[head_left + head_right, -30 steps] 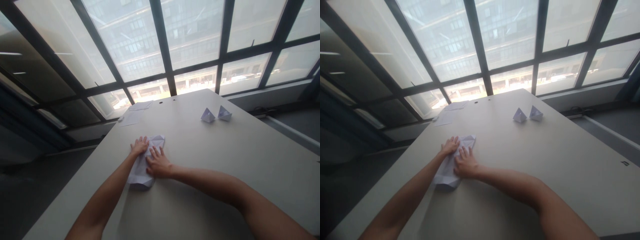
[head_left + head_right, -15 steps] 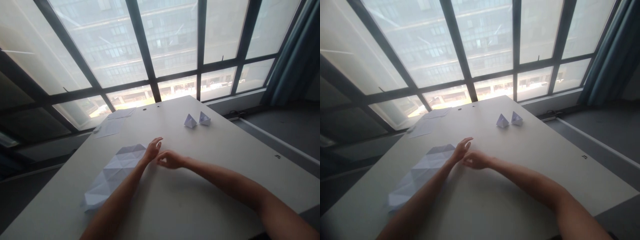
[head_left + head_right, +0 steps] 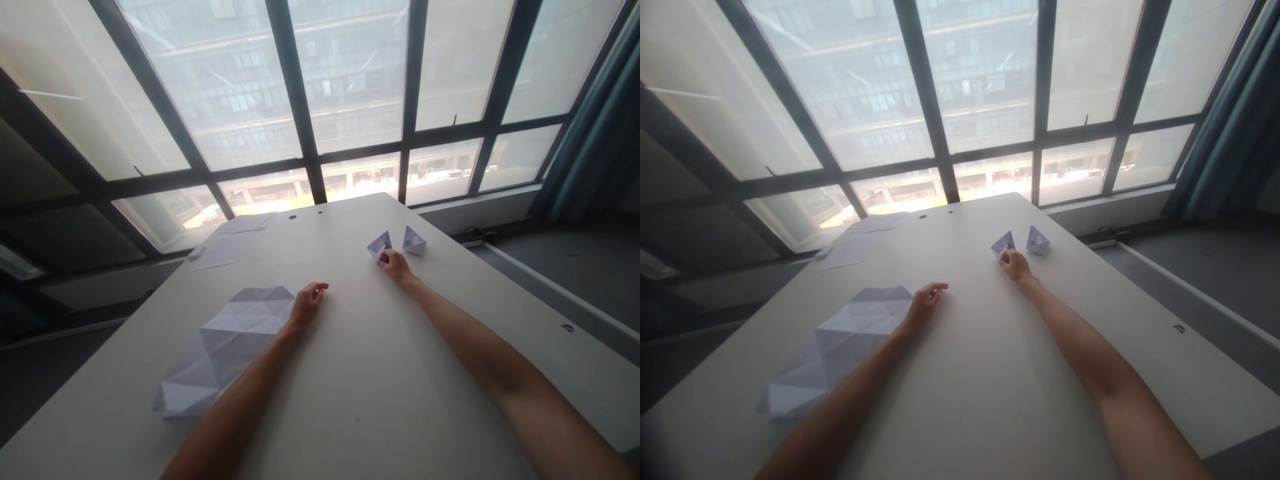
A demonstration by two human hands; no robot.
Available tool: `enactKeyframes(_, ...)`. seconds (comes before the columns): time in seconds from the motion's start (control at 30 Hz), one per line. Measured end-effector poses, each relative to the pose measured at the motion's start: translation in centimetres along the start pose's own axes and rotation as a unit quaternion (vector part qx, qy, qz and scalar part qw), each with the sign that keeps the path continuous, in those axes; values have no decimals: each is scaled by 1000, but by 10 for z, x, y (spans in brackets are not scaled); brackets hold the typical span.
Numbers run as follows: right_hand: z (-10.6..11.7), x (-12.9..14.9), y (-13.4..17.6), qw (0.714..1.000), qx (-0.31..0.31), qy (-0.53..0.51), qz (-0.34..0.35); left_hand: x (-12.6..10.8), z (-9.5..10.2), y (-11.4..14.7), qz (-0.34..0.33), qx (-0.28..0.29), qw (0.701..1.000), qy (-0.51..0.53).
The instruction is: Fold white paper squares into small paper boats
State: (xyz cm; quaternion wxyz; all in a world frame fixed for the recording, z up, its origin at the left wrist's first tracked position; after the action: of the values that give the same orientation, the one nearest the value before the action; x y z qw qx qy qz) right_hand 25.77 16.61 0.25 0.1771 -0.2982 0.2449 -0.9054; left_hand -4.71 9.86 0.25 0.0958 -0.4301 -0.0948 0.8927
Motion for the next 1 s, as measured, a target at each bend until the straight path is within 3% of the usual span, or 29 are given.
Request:
enactKeyframes(0.1, -13, 38, 12, 999, 18, -11, 36, -6, 1, 1, -3, -19, 1000, 23)
enactKeyframes(0.33, -29, 152, 60, 958, 114, 6, 263, -25, 9, 8, -28, -98, 995, 4)
enactKeyframes(0.47, -31, 182, 80, 919, 140, -3, 369, -30, 13, 12, -22, -138, 990, 3)
enactKeyframes(0.6, -29, 190, 89, 897, 153, -26, 413, -29, 13, 14, -14, -153, 988, 0)
enactKeyframes(0.7, -22, 188, 86, 917, 115, -86, 372, -27, 10, 15, -12, -146, 989, 4)
enactKeyframes(0.8, -15, 172, 73, 969, -21, -144, 199, -27, 7, 15, -15, -130, 991, 13)
enactKeyframes(0.87, -17, 158, 65, 978, -76, -169, 91, -29, 5, 16, -12, -104, 994, 33)
enactKeyframes(0.93, -26, 146, 59, 975, -58, -213, 36, -30, 1, 17, 0, -61, 997, 56)
enactKeyframes(1.0, -38, 137, 55, 962, 9, -273, 17, -31, -1, 19, 13, -7, 997, 81)
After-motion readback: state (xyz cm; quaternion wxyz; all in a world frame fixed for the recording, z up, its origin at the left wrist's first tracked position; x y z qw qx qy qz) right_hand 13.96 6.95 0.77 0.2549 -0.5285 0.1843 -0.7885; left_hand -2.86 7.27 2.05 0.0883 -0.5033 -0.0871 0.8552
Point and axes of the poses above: each hand's wrist, its own y-axis away from the middle knuckle, its own z-axis out of the back of the hand, x = y × z, the point moved 3 cm from there along -y, towards the middle knuckle, and after that the axes turned 12 degrees about z, right-handed, at the moved point
